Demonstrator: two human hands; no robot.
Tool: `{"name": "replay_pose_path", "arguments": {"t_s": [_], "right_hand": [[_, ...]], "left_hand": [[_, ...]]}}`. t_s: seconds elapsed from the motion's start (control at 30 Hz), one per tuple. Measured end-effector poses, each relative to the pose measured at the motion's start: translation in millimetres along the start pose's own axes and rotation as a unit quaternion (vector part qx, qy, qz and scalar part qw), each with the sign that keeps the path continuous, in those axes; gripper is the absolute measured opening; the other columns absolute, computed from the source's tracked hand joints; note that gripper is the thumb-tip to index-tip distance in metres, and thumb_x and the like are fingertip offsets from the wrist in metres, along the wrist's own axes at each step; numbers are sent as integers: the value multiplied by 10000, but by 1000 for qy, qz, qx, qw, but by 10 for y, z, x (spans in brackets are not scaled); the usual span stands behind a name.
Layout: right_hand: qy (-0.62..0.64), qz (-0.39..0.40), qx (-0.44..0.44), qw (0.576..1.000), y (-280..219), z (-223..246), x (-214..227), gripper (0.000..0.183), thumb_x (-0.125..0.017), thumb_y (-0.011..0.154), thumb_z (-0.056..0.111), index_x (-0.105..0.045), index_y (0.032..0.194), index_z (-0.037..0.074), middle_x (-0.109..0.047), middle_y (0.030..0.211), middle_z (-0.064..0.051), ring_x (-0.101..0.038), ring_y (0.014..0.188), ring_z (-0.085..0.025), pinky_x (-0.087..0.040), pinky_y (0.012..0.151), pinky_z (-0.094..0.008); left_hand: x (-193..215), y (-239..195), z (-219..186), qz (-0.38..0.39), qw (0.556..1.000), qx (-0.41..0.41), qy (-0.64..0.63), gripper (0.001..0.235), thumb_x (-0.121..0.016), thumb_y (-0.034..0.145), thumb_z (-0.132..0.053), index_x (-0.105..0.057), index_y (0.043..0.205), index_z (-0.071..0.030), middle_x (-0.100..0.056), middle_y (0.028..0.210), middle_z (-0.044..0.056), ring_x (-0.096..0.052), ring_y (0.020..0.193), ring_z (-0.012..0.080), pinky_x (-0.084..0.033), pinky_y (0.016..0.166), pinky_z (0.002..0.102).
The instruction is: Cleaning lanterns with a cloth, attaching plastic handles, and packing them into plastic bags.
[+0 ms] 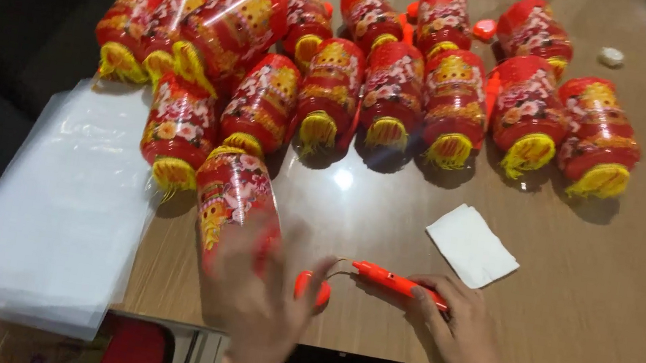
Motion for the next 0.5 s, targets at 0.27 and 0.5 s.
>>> {"name": "replay_pose_path", "arguments": {"t_s": [0.27, 0.5], "right_hand": [[67, -4, 22, 997, -1, 57, 18, 409, -510, 951, 406, -838, 1052, 183, -837, 989, 34, -745, 888, -126, -522, 744, -287], [131, -46, 150, 979, -78, 194, 6, 465, -490, 964, 491, -824, 989, 169, -806, 913, 34, -691, 755, -118, -476, 670, -267]], "left_hand": [[234, 78, 854, 216, 919, 232, -235, 1031, -910, 646, -365, -389, 1530, -268, -329, 1644, 146, -392, 1458, 402, -475, 1046, 580], [776, 244, 937, -164, 888, 195, -384, 933, -735, 850, -149, -236, 1637, -123, -221, 1727, 139, -247, 1663, 340, -344, 1413, 586]]}}
Point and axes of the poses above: each hand's wrist, its own y-axis towards the middle knuckle, its own x-axis out of the back of the hand, z = x × y, the point moved 2 cm from there along y, towards the middle knuckle
